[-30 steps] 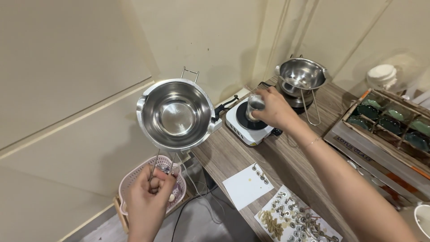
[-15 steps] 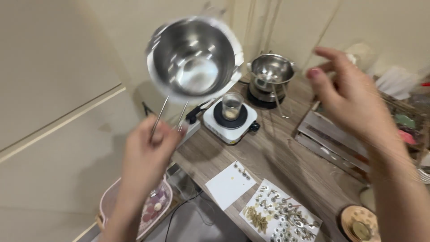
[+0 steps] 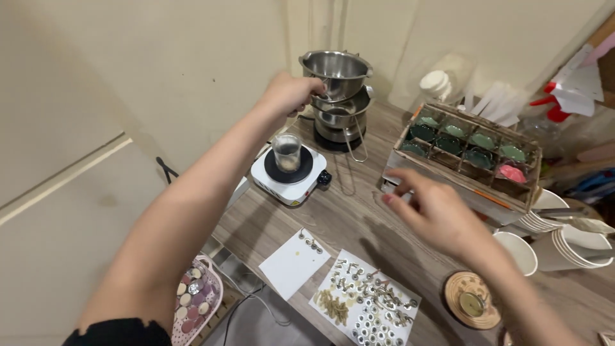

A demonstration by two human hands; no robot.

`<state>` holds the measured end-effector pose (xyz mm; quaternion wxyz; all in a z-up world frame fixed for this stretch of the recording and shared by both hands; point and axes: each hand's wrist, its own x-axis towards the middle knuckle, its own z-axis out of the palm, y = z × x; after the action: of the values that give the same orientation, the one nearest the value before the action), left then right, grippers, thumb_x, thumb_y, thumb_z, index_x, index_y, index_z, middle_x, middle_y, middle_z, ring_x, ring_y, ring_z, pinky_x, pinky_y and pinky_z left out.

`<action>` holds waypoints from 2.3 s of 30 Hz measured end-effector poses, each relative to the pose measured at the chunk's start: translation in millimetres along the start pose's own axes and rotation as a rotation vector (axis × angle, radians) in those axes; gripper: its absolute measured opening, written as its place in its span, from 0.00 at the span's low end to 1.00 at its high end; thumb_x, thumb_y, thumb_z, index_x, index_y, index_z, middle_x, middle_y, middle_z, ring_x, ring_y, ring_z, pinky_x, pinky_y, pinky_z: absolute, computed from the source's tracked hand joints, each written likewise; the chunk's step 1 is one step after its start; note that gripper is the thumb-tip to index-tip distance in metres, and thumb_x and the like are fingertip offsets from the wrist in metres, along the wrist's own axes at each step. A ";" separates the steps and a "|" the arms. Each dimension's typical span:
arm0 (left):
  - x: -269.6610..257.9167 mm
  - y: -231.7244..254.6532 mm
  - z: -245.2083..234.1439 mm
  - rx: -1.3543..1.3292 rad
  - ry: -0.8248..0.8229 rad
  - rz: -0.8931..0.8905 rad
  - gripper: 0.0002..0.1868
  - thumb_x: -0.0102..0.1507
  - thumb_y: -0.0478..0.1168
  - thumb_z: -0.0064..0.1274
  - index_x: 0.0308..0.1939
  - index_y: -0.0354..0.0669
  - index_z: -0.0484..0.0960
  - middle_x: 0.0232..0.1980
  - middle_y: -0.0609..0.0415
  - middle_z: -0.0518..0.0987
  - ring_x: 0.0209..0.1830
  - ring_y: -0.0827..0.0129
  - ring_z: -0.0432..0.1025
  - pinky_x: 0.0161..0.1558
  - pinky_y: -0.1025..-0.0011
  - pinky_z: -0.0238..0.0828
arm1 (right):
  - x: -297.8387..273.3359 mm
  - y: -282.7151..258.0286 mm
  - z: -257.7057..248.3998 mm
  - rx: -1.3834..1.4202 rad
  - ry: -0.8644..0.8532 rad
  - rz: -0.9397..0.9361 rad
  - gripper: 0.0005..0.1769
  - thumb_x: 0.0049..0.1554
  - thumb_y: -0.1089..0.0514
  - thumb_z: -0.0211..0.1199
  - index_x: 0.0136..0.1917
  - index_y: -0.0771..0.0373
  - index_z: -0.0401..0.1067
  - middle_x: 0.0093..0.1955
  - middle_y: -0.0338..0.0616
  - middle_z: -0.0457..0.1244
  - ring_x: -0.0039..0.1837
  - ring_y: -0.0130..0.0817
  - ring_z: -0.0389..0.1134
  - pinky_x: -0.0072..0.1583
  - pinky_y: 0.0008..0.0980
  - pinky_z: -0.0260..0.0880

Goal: The person prepares decorated candles at a workbench. They pick up a candle tin, apply glue with a wooden stick, place dried flower decorations onto the candle surface, and handle wicks and small metal decorations. They also move a melting pot and place a glass container on a small hot plate.

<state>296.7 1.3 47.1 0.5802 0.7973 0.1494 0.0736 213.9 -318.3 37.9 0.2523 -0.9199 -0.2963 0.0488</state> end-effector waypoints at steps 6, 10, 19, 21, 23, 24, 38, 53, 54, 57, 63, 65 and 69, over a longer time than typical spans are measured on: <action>-7.1 -13.3 35.1 0.086 0.079 -0.017 0.16 0.57 0.46 0.62 0.25 0.35 0.82 0.21 0.56 0.77 0.19 0.73 0.70 0.23 0.73 0.64 | -0.7 -18.0 7.1 0.082 -0.144 0.055 0.27 0.59 0.44 0.60 0.68 0.56 0.70 0.50 0.50 0.73 0.44 0.44 0.76 0.49 0.42 0.74; -12.0 -23.9 53.8 0.007 0.097 -0.027 0.13 0.57 0.44 0.60 0.26 0.36 0.81 0.22 0.55 0.78 0.18 0.72 0.71 0.21 0.71 0.66 | 4.7 2.2 30.1 -0.003 -0.233 0.076 0.19 0.60 0.44 0.61 0.56 0.59 0.76 0.46 0.53 0.74 0.47 0.41 0.76 0.53 0.41 0.74; -17.9 -37.6 67.4 -0.004 -0.083 -0.032 0.14 0.59 0.45 0.60 0.27 0.37 0.80 0.24 0.55 0.79 0.17 0.72 0.74 0.19 0.71 0.71 | 102.9 89.9 195.5 0.571 -0.068 0.204 0.20 0.60 0.52 0.63 0.61 0.65 0.72 0.40 0.48 0.70 0.38 0.33 0.71 0.43 0.34 0.73; -34.4 -23.3 65.8 0.237 -0.083 -0.006 0.15 0.58 0.46 0.60 0.28 0.35 0.82 0.26 0.50 0.81 0.21 0.67 0.77 0.24 0.69 0.75 | 115.3 99.4 213.8 0.653 -0.033 0.200 0.20 0.60 0.53 0.63 0.61 0.67 0.72 0.40 0.45 0.70 0.37 0.30 0.70 0.42 0.31 0.73; -36.7 -26.1 66.7 0.477 -0.083 0.014 0.17 0.57 0.48 0.60 0.30 0.34 0.84 0.28 0.45 0.84 0.24 0.62 0.81 0.29 0.67 0.79 | 121.7 100.0 220.5 0.735 -0.002 0.198 0.21 0.60 0.54 0.63 0.61 0.68 0.72 0.39 0.42 0.70 0.37 0.28 0.70 0.40 0.29 0.72; -30.7 -36.0 68.9 0.658 0.010 0.164 0.19 0.56 0.49 0.62 0.31 0.32 0.84 0.32 0.41 0.83 0.30 0.55 0.80 0.35 0.62 0.78 | 121.5 96.3 217.8 0.753 -0.002 0.196 0.20 0.60 0.55 0.62 0.61 0.69 0.70 0.40 0.42 0.69 0.37 0.28 0.70 0.40 0.29 0.72; -45.6 -43.7 75.6 0.494 -0.022 0.139 0.25 0.66 0.45 0.46 0.24 0.24 0.82 0.17 0.44 0.78 0.15 0.61 0.77 0.26 0.64 0.78 | 100.5 31.5 99.1 1.541 0.180 0.292 0.27 0.69 0.45 0.34 0.61 0.70 0.61 0.48 0.58 0.67 0.47 0.41 0.71 0.52 0.40 0.75; -18.9 -54.8 85.7 0.506 0.138 0.187 0.27 0.64 0.45 0.49 0.47 0.15 0.67 0.24 0.34 0.82 0.26 0.48 0.81 0.37 0.59 0.80 | 125.9 47.6 123.2 1.518 0.237 0.275 0.17 0.69 0.59 0.38 0.62 0.72 0.60 0.52 0.63 0.68 0.46 0.41 0.72 0.50 0.38 0.77; -12.2 -56.4 82.8 0.539 0.218 0.304 0.25 0.63 0.46 0.52 0.43 0.18 0.70 0.25 0.35 0.81 0.26 0.48 0.80 0.35 0.58 0.79 | 127.2 48.1 123.4 1.518 0.235 0.257 0.17 0.69 0.59 0.38 0.62 0.72 0.59 0.52 0.63 0.69 0.46 0.42 0.72 0.49 0.38 0.77; -35.7 -10.4 60.0 0.446 0.253 0.333 0.22 0.63 0.46 0.54 0.40 0.22 0.73 0.23 0.40 0.80 0.21 0.54 0.79 0.26 0.60 0.78 | 123.3 37.4 111.8 1.517 0.235 0.279 0.16 0.69 0.58 0.39 0.62 0.72 0.59 0.51 0.63 0.68 0.45 0.42 0.72 0.48 0.38 0.77; -74.4 43.4 6.3 0.325 0.127 0.206 0.23 0.66 0.46 0.50 0.22 0.32 0.78 0.17 0.49 0.78 0.14 0.67 0.76 0.18 0.69 0.75 | 135.1 35.6 106.2 1.519 0.172 0.266 0.19 0.68 0.58 0.38 0.62 0.75 0.60 0.48 0.60 0.67 0.45 0.40 0.71 0.49 0.37 0.77; -84.2 45.5 -1.5 0.354 0.139 0.224 0.24 0.66 0.46 0.50 0.19 0.35 0.77 0.17 0.49 0.79 0.13 0.67 0.76 0.18 0.70 0.75 | 139.5 30.2 91.3 1.501 0.190 0.234 0.20 0.68 0.59 0.38 0.62 0.78 0.61 0.48 0.59 0.67 0.47 0.40 0.71 0.51 0.36 0.79; -91.5 34.1 -0.5 0.302 0.175 0.295 0.19 0.65 0.44 0.51 0.26 0.31 0.74 0.17 0.50 0.77 0.13 0.68 0.75 0.15 0.69 0.73 | 152.1 27.1 45.0 1.474 0.241 0.266 0.19 0.68 0.61 0.35 0.63 0.77 0.60 0.48 0.60 0.67 0.47 0.39 0.71 0.51 0.34 0.78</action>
<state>215.3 -37.5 84.7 0.4220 0.8789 0.0901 0.2032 341.9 -231.0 -5.4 0.8243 -0.5403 -0.0438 0.1635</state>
